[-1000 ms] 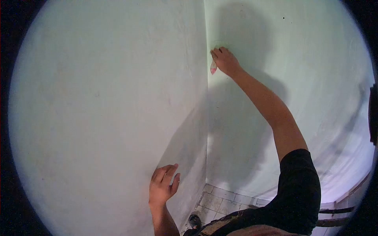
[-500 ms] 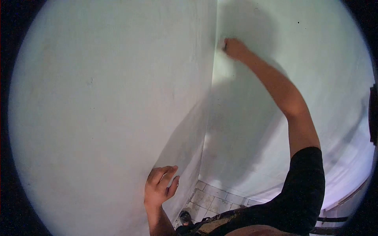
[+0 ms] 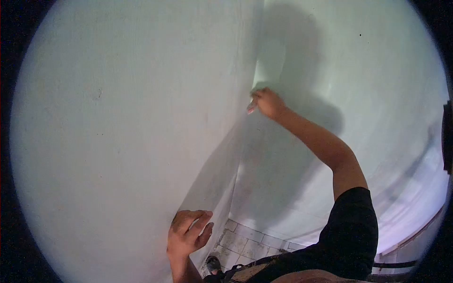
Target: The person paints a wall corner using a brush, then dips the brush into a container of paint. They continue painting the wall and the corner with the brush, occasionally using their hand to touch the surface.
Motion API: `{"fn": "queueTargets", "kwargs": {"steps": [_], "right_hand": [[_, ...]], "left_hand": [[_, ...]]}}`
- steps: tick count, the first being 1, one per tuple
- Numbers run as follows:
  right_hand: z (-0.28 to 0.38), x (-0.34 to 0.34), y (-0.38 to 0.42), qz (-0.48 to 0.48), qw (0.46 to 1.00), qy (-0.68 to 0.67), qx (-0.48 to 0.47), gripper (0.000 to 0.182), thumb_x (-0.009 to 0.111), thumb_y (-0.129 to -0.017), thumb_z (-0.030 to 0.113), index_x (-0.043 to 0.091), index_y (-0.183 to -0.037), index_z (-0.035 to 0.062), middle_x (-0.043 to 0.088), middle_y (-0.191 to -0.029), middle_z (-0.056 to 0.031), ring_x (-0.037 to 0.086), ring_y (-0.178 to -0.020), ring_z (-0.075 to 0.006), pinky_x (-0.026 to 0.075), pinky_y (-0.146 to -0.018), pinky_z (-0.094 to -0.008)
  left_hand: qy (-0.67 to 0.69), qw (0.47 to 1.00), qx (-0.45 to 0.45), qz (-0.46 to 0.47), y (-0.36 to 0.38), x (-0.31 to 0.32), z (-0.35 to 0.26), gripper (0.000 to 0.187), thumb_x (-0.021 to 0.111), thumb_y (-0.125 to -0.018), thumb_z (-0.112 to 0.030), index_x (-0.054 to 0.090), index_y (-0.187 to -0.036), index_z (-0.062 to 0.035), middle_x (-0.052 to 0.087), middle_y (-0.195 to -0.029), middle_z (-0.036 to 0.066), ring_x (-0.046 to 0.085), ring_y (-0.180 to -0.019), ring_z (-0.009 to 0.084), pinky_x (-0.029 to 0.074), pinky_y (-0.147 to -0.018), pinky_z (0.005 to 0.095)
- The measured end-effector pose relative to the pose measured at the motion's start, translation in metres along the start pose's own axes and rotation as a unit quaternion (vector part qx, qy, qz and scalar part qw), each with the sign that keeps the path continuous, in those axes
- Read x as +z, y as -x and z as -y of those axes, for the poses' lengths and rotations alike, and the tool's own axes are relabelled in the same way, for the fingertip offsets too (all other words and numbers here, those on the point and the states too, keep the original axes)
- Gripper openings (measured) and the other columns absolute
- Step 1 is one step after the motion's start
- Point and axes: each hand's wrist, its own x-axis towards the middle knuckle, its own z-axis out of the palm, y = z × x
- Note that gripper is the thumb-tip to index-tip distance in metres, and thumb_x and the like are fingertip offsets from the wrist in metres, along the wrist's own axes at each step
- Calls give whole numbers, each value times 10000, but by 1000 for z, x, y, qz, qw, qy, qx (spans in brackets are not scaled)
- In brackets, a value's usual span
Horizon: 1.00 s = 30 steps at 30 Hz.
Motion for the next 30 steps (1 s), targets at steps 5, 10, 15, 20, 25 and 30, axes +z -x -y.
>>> {"fn": "queueTargets", "kwargs": {"steps": [5,10,15,20,25,30], "right_hand": [[-33,-25,-22,41,996,-38,75,339,540,-806,281,597,-904,-38,601,-907,-221,568,-876,-369,452,-778,-455],[-90,-143,-88,-86,989,76,95,414,539,-797,369,623,-817,-36,617,-829,-232,605,-754,-383,472,-742,-456],[-85,-159,-83,-252,963,80,56,371,544,-827,298,586,-1003,-26,608,-976,-190,579,-893,-315,466,-795,-400],[-90,-15,-8,-160,966,180,-93,346,484,-792,89,519,-1129,23,553,-1087,-142,517,-993,-317,436,-876,-413],[-28,25,40,31,996,-33,-83,270,521,-808,174,580,-1034,39,597,-996,-138,551,-916,-305,442,-816,-418],[-79,-45,-36,-25,995,-64,69,408,538,-829,383,596,-880,-17,606,-873,-207,576,-806,-340,457,-728,-408]], "left_hand": [[17,1000,7,0,-3,2,2,415,720,-590,-10,596,-980,-85,593,-922,41,594,-729,204,457,-616,322],[13,1000,-2,3,-3,3,1,395,724,-589,-16,601,-960,-75,603,-904,48,593,-708,206,458,-605,321],[19,1000,-10,-10,-5,4,-1,344,719,-592,-15,616,-916,-70,609,-879,48,593,-697,208,459,-601,318],[25,1000,-4,-11,-6,3,-5,357,721,-585,-16,620,-922,-75,606,-887,49,591,-699,206,454,-598,319],[30,999,-8,-24,-4,2,-7,375,725,-573,-20,623,-929,-77,601,-885,48,586,-697,202,447,-595,320],[33,999,-3,-18,-2,-3,-8,360,727,-568,-20,628,-911,-68,602,-870,44,585,-686,200,446,-592,318]]}}
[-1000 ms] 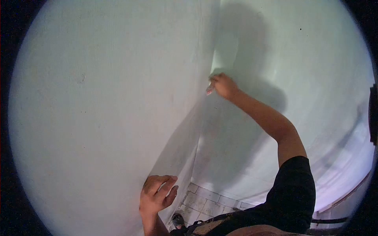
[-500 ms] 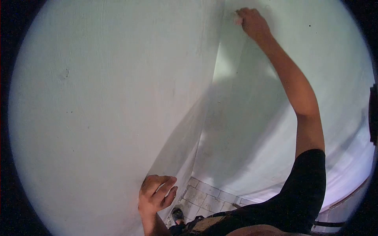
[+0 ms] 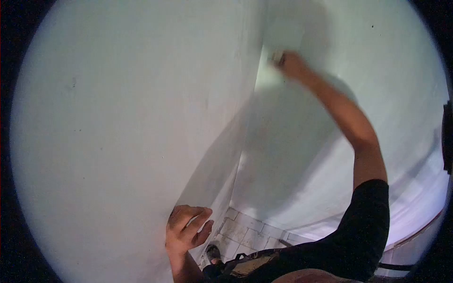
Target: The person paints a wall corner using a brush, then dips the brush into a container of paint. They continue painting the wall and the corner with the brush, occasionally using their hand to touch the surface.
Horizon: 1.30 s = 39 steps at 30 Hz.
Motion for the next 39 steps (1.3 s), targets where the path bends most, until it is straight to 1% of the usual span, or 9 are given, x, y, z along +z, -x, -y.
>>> {"fn": "queueTargets", "kwargs": {"steps": [3,7,11,19,22,25,29,33,39], "right_hand": [[25,-79,-31,-100,983,157,-1,332,535,-835,307,584,-912,-13,617,-852,-170,585,-787,-314,473,-721,-413],[23,-40,-10,-231,928,252,-150,288,524,-786,147,553,-1043,19,578,-1003,-142,557,-897,-286,475,-792,-399],[24,78,76,-162,944,210,-196,313,530,-779,114,534,-1067,-8,546,-1029,-154,541,-936,-302,466,-820,-386],[73,205,159,172,984,-37,-20,231,560,-781,141,590,-979,26,577,-935,-166,565,-870,-321,458,-792,-416],[59,108,91,90,984,-115,98,199,553,-823,191,598,-901,14,596,-877,-193,577,-809,-343,450,-749,-441],[33,41,19,-27,994,101,30,290,568,-819,252,586,-978,10,609,-936,-172,583,-882,-326,469,-776,-414],[51,-41,-24,-135,983,126,18,293,587,-792,209,563,-1003,7,581,-989,-175,559,-912,-312,458,-801,-400],[26,9,-14,-239,940,218,-111,296,571,-780,174,536,-1023,9,586,-1024,-160,572,-909,-339,478,-749,-428],[66,153,149,42,981,133,-131,212,525,-780,128,547,-956,12,568,-932,-163,572,-841,-314,489,-724,-407]], "left_hand": [[4,1000,0,-2,5,0,-2,352,724,-563,-18,630,-898,-62,603,-849,41,586,-674,198,448,-581,317],[6,1000,1,0,3,5,0,360,721,-547,-10,630,-892,-61,601,-833,47,586,-664,198,445,-561,319],[-1,1000,8,1,3,8,0,373,718,-528,3,631,-885,-57,596,-812,57,578,-654,201,440,-550,315],[0,1000,13,18,-5,9,3,392,715,-535,11,625,-911,-55,592,-808,63,575,-646,199,436,-549,310],[10,999,18,29,-5,8,3,383,712,-550,10,621,-917,-56,595,-814,58,581,-651,196,436,-552,306],[5,999,27,23,-3,8,3,356,711,-562,5,622,-901,-57,597,-823,58,591,-662,195,444,-561,306],[9,1000,18,22,4,4,1,331,710,-566,3,625,-881,-55,598,-840,56,598,-671,197,455,-577,311],[20,999,21,23,2,4,3,336,711,-558,2,628,-877,-56,598,-848,56,597,-665,198,451,-565,311],[38,999,24,18,3,3,5,340,710,-555,0,628,-879,-60,601,-852,55,600,-667,192,444,-553,304]]}}
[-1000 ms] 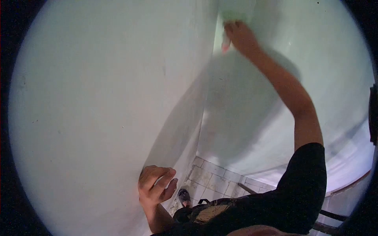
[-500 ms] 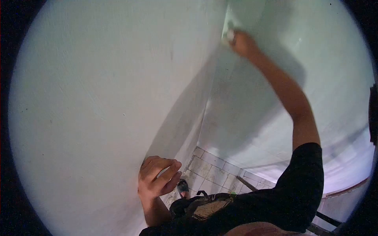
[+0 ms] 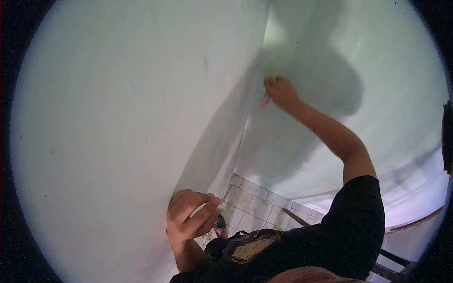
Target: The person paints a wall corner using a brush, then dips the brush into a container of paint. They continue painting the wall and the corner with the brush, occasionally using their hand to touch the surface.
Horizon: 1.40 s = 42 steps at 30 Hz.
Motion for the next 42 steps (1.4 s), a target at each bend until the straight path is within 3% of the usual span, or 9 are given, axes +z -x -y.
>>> {"fn": "queueTargets", "kwargs": {"steps": [4,9,12,16,24,28,32,36,42], "right_hand": [[-6,-10,3,137,977,-155,54,266,549,-786,173,562,-987,-1,570,-979,-189,563,-899,-335,470,-760,-423],[-134,-119,-96,-63,988,25,139,402,526,-825,393,614,-873,3,625,-800,-190,598,-782,-343,467,-724,-448],[-130,-220,-126,-109,957,-12,268,218,541,-813,168,565,-967,15,560,-968,-141,534,-900,-290,453,-781,-379],[-136,-200,-120,-313,945,77,46,199,534,-799,136,565,-946,6,562,-920,-148,534,-869,-301,454,-745,-387],[30,62,26,12,995,-100,-17,175,491,-815,142,576,-916,27,577,-907,-137,570,-797,-323,474,-735,-422],[62,75,34,186,965,-182,36,225,496,-829,187,580,-945,14,576,-1012,-149,571,-861,-342,470,-772,-430],[-27,18,-33,78,959,-163,217,252,480,-870,228,576,-975,20,614,-899,-181,587,-850,-341,457,-751,-448],[-74,-74,-84,-219,970,51,93,196,523,-834,166,575,-985,52,606,-910,-116,593,-824,-279,483,-718,-396],[-53,-56,-67,-201,976,68,47,221,520,-820,139,552,-1026,65,581,-919,-109,581,-839,-296,487,-721,-383]], "left_hand": [[12,1000,6,-10,-1,-2,0,334,710,-556,-2,627,-875,-60,603,-842,56,599,-663,187,442,-552,304],[-14,1000,-5,-8,-3,0,0,291,712,-560,-10,629,-834,-59,609,-837,59,600,-664,193,441,-555,311],[-19,1000,-10,-23,-3,2,-1,294,711,-558,-9,634,-838,-59,609,-823,61,599,-666,197,440,-552,312],[-8,1000,-14,-25,-1,2,-1,304,710,-553,-11,636,-844,-56,606,-807,62,598,-659,197,438,-548,311],[-16,1000,-20,-7,-3,4,-3,276,717,-536,-12,650,-801,-52,607,-781,59,597,-648,191,444,-545,311],[-27,999,-22,-3,-7,2,-3,255,712,-543,-15,653,-789,-49,607,-782,57,598,-640,187,443,-542,305],[0,1000,-15,-12,-7,4,-5,235,715,-546,-24,657,-773,-47,609,-782,52,598,-623,184,441,-536,300],[15,999,-17,-37,-4,7,-4,203,735,-563,-40,650,-746,-58,611,-769,42,599,-622,173,441,-524,294],[-8,997,-53,-56,-5,12,-10,161,757,-593,-64,631,-684,-105,611,-756,26,600,-626,155,457,-540,285]]}}
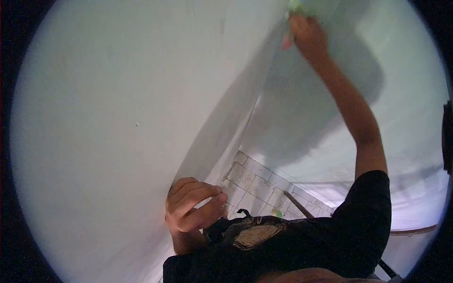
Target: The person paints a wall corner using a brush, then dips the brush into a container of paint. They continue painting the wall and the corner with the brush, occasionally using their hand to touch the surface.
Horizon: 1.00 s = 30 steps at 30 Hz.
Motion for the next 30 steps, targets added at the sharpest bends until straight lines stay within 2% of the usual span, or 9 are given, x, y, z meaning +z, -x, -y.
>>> {"fn": "queueTargets", "kwargs": {"steps": [3,4,5,7,10,16,22,28,30], "right_hand": [[60,54,84,71,993,-88,-26,251,498,-819,131,521,-1050,38,563,-905,-127,562,-827,-325,481,-717,-411],[90,35,95,238,952,-164,101,243,479,-822,130,524,-1037,25,569,-928,-130,563,-841,-323,476,-714,-424],[105,84,145,109,981,-162,-15,242,468,-826,143,535,-1030,30,570,-948,-144,562,-850,-333,474,-704,-435],[141,90,178,295,938,-180,7,238,473,-819,142,547,-1017,31,574,-939,-153,562,-860,-340,477,-721,-435],[148,89,187,357,908,-218,22,265,496,-797,132,550,-1036,30,586,-943,-161,557,-883,-354,473,-757,-440],[41,7,24,261,918,-192,229,218,557,-797,133,583,-985,26,611,-926,-164,583,-865,-328,466,-760,-413],[-2,-42,-26,-77,995,-26,63,206,556,-807,146,543,-990,53,574,-884,-148,569,-797,-315,480,-695,-400],[74,56,132,135,986,-94,-24,227,513,-781,176,536,-956,33,556,-885,-144,547,-816,-312,467,-715,-395],[111,73,181,328,935,-138,-3,262,517,-767,166,560,-994,43,562,-966,-134,543,-885,-305,466,-769,-399]], "left_hand": [[-11,1000,6,16,2,-2,2,167,763,-586,-71,635,-681,-118,613,-756,21,601,-631,145,463,-549,288],[-12,1000,7,14,2,-3,0,167,763,-586,-71,635,-681,-118,613,-756,21,601,-631,145,463,-549,288],[-11,1000,-3,22,2,-3,-2,165,763,-584,-79,639,-687,-119,614,-760,20,602,-636,143,465,-554,289],[-11,1000,-7,23,-1,-3,1,164,762,-583,-87,644,-692,-120,615,-763,19,604,-641,140,467,-558,290],[-11,999,0,39,-3,-9,-1,168,754,-587,-94,659,-723,-122,617,-777,16,606,-652,137,466,-564,285],[3,999,8,51,-2,-10,0,180,744,-585,-86,677,-748,-125,619,-796,22,606,-659,137,462,-568,280],[2,1000,-2,13,-1,-4,-4,158,743,-589,-93,672,-728,-119,623,-773,25,606,-654,144,465,-573,283],[4,1000,7,5,-7,1,-6,180,743,-581,-103,668,-744,-112,622,-765,28,608,-646,162,471,-581,293],[2,1000,-6,31,-11,2,-10,202,749,-572,-105,667,-757,-110,620,-782,29,608,-640,164,465,-568,298]]}}
